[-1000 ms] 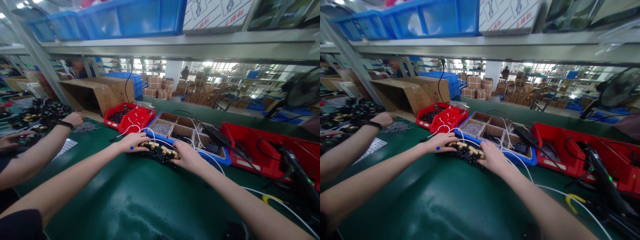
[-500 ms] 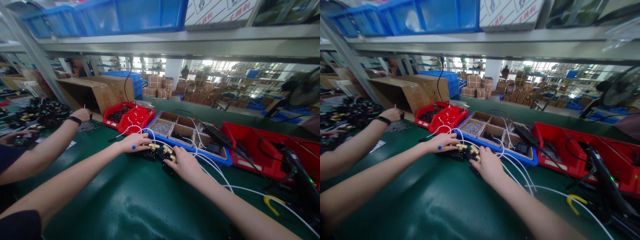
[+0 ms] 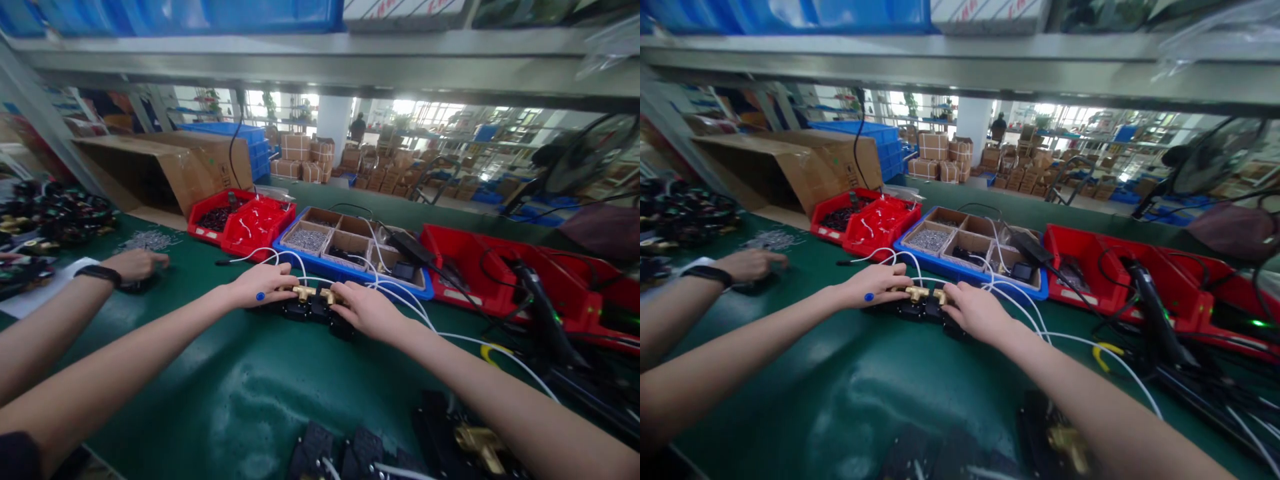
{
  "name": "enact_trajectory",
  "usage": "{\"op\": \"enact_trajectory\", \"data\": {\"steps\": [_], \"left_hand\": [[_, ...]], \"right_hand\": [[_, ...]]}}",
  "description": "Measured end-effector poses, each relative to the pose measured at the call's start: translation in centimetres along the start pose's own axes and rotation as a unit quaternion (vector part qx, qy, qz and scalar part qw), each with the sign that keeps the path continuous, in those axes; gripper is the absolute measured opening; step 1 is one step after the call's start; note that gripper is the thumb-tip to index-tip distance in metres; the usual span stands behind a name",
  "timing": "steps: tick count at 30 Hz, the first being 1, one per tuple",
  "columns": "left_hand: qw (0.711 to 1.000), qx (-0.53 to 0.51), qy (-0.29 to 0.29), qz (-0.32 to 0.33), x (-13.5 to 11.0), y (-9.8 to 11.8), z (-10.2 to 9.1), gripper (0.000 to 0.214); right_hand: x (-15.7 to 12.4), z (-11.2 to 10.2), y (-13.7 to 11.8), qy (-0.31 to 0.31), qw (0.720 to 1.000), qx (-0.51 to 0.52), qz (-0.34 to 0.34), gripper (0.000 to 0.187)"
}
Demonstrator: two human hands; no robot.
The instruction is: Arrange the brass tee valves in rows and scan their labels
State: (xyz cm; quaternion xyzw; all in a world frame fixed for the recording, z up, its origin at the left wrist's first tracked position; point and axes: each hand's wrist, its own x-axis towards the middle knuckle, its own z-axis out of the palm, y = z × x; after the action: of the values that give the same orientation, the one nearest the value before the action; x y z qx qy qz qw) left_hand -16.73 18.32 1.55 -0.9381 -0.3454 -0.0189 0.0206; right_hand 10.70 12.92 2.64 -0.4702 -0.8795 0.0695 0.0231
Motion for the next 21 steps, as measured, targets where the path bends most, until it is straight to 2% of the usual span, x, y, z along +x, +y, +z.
{"op": "enact_trajectory", "data": {"steps": [12, 21], "left_hand": [[0.998, 0.012, -0.027, 0.055, -0.4, 10.4, -0.9, 0.027], [0.996, 0.016, -0.038, 0.081, -0.6, 15.3, -1.5, 0.03]], "right_hand": [[-10.1, -1.2, -0.4, -0.071, 0.997, 0.004, -0.032, 0.016], [-14.8, -0.8, -0.2, -0.078, 0.996, 0.025, -0.024, 0.015]]}}
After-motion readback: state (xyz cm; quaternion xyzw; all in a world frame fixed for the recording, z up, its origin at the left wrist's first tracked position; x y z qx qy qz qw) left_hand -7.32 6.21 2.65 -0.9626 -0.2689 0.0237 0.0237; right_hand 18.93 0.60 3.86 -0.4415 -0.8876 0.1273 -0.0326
